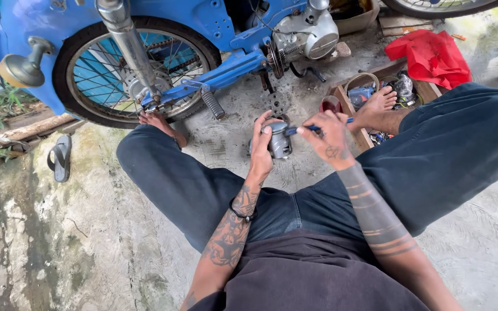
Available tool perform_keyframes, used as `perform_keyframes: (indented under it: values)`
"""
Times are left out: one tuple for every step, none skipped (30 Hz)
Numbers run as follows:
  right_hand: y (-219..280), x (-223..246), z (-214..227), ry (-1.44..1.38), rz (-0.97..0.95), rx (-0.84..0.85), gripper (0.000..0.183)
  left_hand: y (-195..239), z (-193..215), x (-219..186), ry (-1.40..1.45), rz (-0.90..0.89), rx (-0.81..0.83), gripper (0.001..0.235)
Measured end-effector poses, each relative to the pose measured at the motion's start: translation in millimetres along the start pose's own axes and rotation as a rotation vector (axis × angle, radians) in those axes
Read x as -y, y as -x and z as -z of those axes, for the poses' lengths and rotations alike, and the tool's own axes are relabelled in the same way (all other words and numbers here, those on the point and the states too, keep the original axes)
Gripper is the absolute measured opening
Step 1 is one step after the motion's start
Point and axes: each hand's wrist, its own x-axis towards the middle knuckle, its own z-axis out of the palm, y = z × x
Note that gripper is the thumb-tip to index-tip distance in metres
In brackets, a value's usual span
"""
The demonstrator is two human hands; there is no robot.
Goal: Cleaning the ring grooves of a motorcycle piston using a small hand tool to remove carbon buildup.
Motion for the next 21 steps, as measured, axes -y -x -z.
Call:
perform_keyframes:
  values:
    - [-4.3, 1.3, -2.5, 0.004, -0.002, -0.003, 0.022, -7.1, 2.3, 3.8, 0.003, 0.001, 0.005, 0.057]
    - [-2.6, 3.4, -5.6, -0.066, -0.023, 0.013, 0.02, -6.7, 4.2, 8.5, 0.033, 0.014, 0.008, 0.059]
    - [-0.5, 5.7, -8.8, -0.136, -0.045, 0.029, 0.018, -5.8, 6.3, 13.1, 0.064, 0.028, 0.011, 0.06]
    - [1.8, 2.3, -6.3, -0.137, -0.044, 0.03, 0.018, -1.9, 1.2, 2.5, 0.063, 0.027, 0.01, 0.06]
    - [3.9, -0.4, -3.1, -0.13, -0.071, 0.029, 0.022, 1.9, -4.2, -9.2, 0.093, 0.037, 0.023, 0.06]
    - [-0.8, -3.1, 0.0, -0.123, -0.09, 0.023, 0.025, -0.5, -8.7, -22.4, 0.121, 0.039, 0.04, 0.06]
    - [-4.9, 6.1, -1.2, -0.124, -0.08, 0.019, 0.025, -6.2, -3.1, -16.5, 0.118, 0.028, 0.042, 0.06]
    - [-1.4, 14.1, -0.5, -0.141, -0.041, 0.026, 0.021, -6.3, -0.3, -7.7, 0.131, 0.046, 0.047, 0.061]
    - [2.4, 21.5, -0.1, -0.158, -0.001, 0.033, 0.018, -6.2, 2.6, 1.9, 0.144, 0.063, 0.052, 0.063]
    - [1.5, 15.6, 1.2, -0.158, -0.008, 0.038, 0.018, -4.8, 4.4, 5.5, 0.145, 0.07, 0.049, 0.063]
    - [0.8, 10.0, 2.6, -0.156, -0.044, 0.042, 0.018, -3.0, 6.2, 8.8, 0.109, 0.053, 0.042, 0.059]
    - [-5.2, 3.9, 3.6, -0.154, -0.072, 0.037, 0.018, -7.1, 8.9, 11.1, 0.07, 0.024, 0.041, 0.055]
    - [-2.4, 12.0, 2.3, -0.155, -0.068, 0.032, 0.018, -4.0, 8.7, 9.2, 0.068, 0.02, 0.044, 0.055]
    - [-2.0, 19.4, 2.4, -0.149, -0.027, 0.025, 0.018, -4.0, 7.5, 7.3, 0.071, 0.032, 0.052, 0.054]
    - [-1.7, 26.4, 1.8, -0.143, 0.014, 0.017, 0.019, -4.3, 6.8, 6.1, 0.074, 0.045, 0.059, 0.054]
    - [-3.4, 18.6, 1.8, -0.143, 0.007, 0.025, 0.019, -4.5, 5.3, 3.8, 0.077, 0.053, 0.053, 0.054]
    - [-4.8, 10.4, 1.2, -0.134, -0.015, 0.015, 0.022, -4.5, 4.4, 2.1, 0.048, 0.04, 0.044, 0.053]
    - [-7.8, 3.0, -0.9, -0.126, -0.034, 0.004, 0.025, -6.0, 5.1, -0.6, 0.016, 0.024, 0.037, 0.051]
    - [0.1, 7.6, -1.4, -0.128, -0.039, 0.009, 0.025, 2.3, 5.1, 0.8, 0.016, 0.03, 0.033, 0.051]
    - [-2.3, 11.6, -1.1, -0.138, -0.058, 0.013, 0.022, 0.1, 5.8, 0.1, -0.013, 0.031, 0.027, 0.05]
    - [-4.7, 15.7, -0.5, -0.148, -0.076, 0.017, 0.02, -2.2, 6.2, -0.8, -0.042, 0.031, 0.021, 0.05]
